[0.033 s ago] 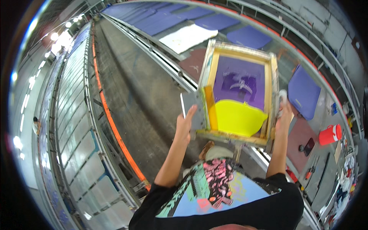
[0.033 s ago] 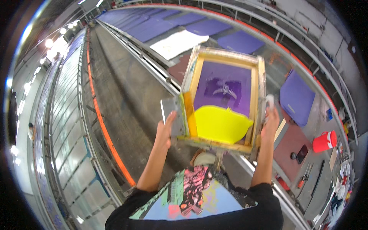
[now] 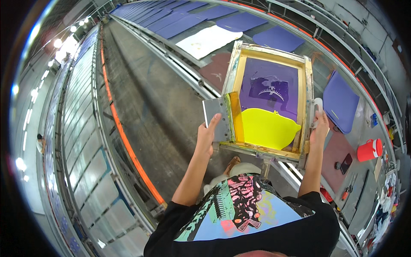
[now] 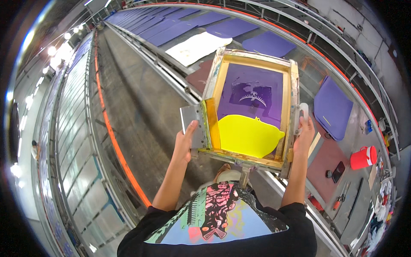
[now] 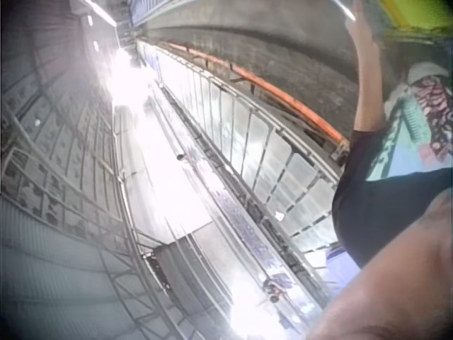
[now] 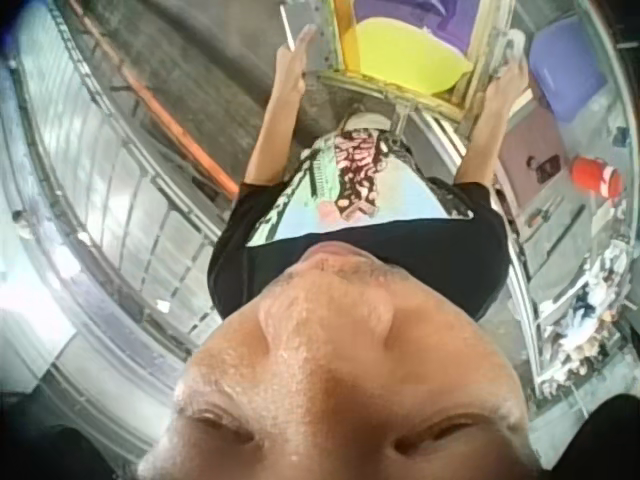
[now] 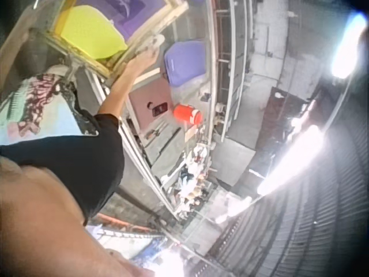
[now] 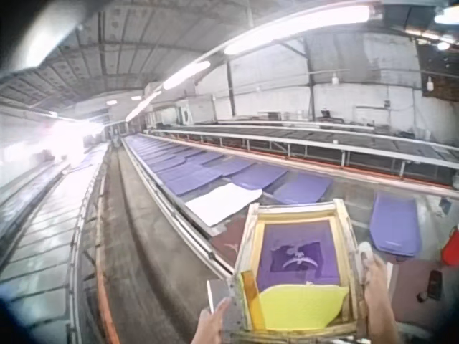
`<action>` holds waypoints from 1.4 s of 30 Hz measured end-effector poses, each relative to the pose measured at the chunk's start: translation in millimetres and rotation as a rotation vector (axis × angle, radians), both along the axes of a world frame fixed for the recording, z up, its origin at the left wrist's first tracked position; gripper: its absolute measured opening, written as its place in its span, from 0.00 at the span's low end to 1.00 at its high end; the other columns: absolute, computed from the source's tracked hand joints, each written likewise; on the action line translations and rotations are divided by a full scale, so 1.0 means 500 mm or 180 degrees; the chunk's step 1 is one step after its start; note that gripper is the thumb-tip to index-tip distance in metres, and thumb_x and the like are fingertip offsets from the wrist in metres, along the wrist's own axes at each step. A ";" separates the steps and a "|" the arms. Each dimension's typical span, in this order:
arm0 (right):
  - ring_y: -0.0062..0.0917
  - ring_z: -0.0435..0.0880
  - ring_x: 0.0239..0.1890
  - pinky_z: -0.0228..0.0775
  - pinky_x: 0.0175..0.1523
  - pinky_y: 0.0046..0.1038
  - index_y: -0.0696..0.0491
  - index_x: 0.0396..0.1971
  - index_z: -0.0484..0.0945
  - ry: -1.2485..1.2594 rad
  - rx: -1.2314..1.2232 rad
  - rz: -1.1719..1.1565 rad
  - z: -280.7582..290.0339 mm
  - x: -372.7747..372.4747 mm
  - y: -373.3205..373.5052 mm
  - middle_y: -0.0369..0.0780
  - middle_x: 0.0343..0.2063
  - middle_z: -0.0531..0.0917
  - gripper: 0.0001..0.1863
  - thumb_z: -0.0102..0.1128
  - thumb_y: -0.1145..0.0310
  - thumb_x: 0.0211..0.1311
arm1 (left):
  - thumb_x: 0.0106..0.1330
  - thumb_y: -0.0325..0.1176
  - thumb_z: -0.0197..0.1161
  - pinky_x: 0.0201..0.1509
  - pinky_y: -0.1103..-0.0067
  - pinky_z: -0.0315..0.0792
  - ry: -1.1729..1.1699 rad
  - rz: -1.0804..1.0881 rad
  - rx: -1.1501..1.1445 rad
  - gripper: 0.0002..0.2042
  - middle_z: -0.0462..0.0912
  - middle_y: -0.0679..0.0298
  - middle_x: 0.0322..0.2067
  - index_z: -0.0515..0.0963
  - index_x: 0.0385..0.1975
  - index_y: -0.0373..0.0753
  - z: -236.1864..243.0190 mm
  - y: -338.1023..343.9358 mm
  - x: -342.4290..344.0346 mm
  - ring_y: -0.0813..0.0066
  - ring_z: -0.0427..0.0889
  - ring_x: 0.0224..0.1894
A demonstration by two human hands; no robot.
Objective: The person performs screen printing on a conveyor belt. They pour green ink onto a screen, spread it with a squeegee, and then pour yellow ink to print a design onto purple fabric pieces moving along the line.
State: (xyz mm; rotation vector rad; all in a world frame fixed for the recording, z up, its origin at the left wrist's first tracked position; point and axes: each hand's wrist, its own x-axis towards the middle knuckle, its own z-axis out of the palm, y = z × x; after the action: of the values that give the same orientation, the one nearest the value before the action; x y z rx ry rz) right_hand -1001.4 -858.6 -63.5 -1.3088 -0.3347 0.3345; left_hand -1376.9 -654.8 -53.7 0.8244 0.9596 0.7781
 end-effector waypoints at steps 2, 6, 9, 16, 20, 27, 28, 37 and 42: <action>0.11 0.70 0.30 0.63 0.36 0.19 0.59 0.58 0.79 -0.0216 -0.0047 -0.0259 0.059 0.047 0.096 0.28 0.29 0.75 0.18 0.60 0.72 0.69 | 0.65 0.51 0.73 0.54 0.74 0.76 0.0024 -0.0221 0.0230 0.32 0.84 0.59 0.50 0.78 0.54 0.26 0.032 0.136 0.077 0.74 0.82 0.50; 0.11 0.65 0.25 0.59 0.31 0.19 0.59 0.61 0.75 -0.0158 -0.0279 0.0204 0.119 0.077 0.168 0.27 0.25 0.71 0.22 0.60 0.72 0.70 | 0.64 0.51 0.73 0.56 0.73 0.76 0.0187 -0.0623 0.0346 0.33 0.84 0.57 0.52 0.77 0.56 0.27 0.003 0.304 0.130 0.71 0.82 0.53; 0.11 0.70 0.26 0.61 0.30 0.16 0.59 0.65 0.70 0.0000 -0.0567 0.0152 0.018 0.161 0.271 0.29 0.26 0.73 0.24 0.58 0.70 0.72 | 0.64 0.50 0.73 0.54 0.73 0.77 0.0247 -0.1208 0.0544 0.31 0.85 0.57 0.49 0.79 0.55 0.28 -0.034 0.499 0.237 0.70 0.84 0.50; 0.17 0.78 0.30 0.68 0.35 0.22 0.57 0.49 0.83 0.0286 -0.1205 -0.1549 -0.346 0.155 0.502 0.35 0.34 0.84 0.14 0.61 0.65 0.71 | 0.63 0.53 0.74 0.54 0.75 0.76 0.0689 -0.1939 0.0488 0.32 0.86 0.58 0.47 0.79 0.54 0.28 -0.306 0.842 0.393 0.71 0.84 0.48; 0.20 0.80 0.29 0.71 0.37 0.26 0.55 0.48 0.84 -0.0049 -0.1809 -0.1785 -0.347 0.183 0.438 0.37 0.32 0.86 0.13 0.58 0.64 0.72 | 0.69 0.47 0.69 0.66 0.75 0.70 0.0871 -0.2278 -0.0087 0.29 0.82 0.56 0.58 0.76 0.59 0.27 -0.346 0.792 0.463 0.71 0.79 0.61; 0.28 0.81 0.27 0.71 0.37 0.33 0.50 0.46 0.85 -0.0266 -0.2455 -0.1868 -0.349 0.178 0.461 0.42 0.26 0.84 0.11 0.58 0.64 0.70 | 0.67 0.50 0.71 0.59 0.75 0.72 0.1092 -0.2336 0.0214 0.28 0.85 0.60 0.51 0.80 0.55 0.30 -0.368 0.816 0.473 0.74 0.81 0.53; 0.29 0.81 0.27 0.71 0.37 0.33 0.50 0.45 0.85 -0.0220 -0.2594 -0.1859 -0.342 0.171 0.478 0.43 0.25 0.84 0.11 0.58 0.64 0.70 | 0.68 0.50 0.70 0.60 0.75 0.71 0.1079 -0.2322 0.0196 0.28 0.85 0.60 0.51 0.80 0.55 0.31 -0.373 0.829 0.467 0.74 0.80 0.53; 0.35 0.81 0.26 0.71 0.38 0.37 0.48 0.45 0.86 -0.0022 -0.2446 -0.2000 -0.346 0.174 0.463 0.46 0.24 0.82 0.11 0.59 0.63 0.70 | 0.70 0.46 0.68 0.69 0.74 0.66 0.1015 -0.2340 -0.0225 0.29 0.79 0.58 0.61 0.75 0.62 0.29 -0.338 0.785 0.475 0.70 0.75 0.64; 0.40 0.81 0.27 0.71 0.38 0.40 0.46 0.44 0.86 -0.0175 -0.2455 -0.2140 -0.330 0.168 0.470 0.47 0.24 0.82 0.10 0.58 0.62 0.70 | 0.68 0.43 0.72 0.65 0.73 0.70 0.1073 -0.1994 0.0407 0.27 0.83 0.58 0.54 0.76 0.59 0.30 -0.260 0.732 0.499 0.69 0.79 0.58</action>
State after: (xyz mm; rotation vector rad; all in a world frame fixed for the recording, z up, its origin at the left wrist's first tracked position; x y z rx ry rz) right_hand -917.1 -623.3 -228.6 -2.0928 0.2334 -0.1734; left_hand -1127.6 -288.8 -183.9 1.3120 0.8746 0.1580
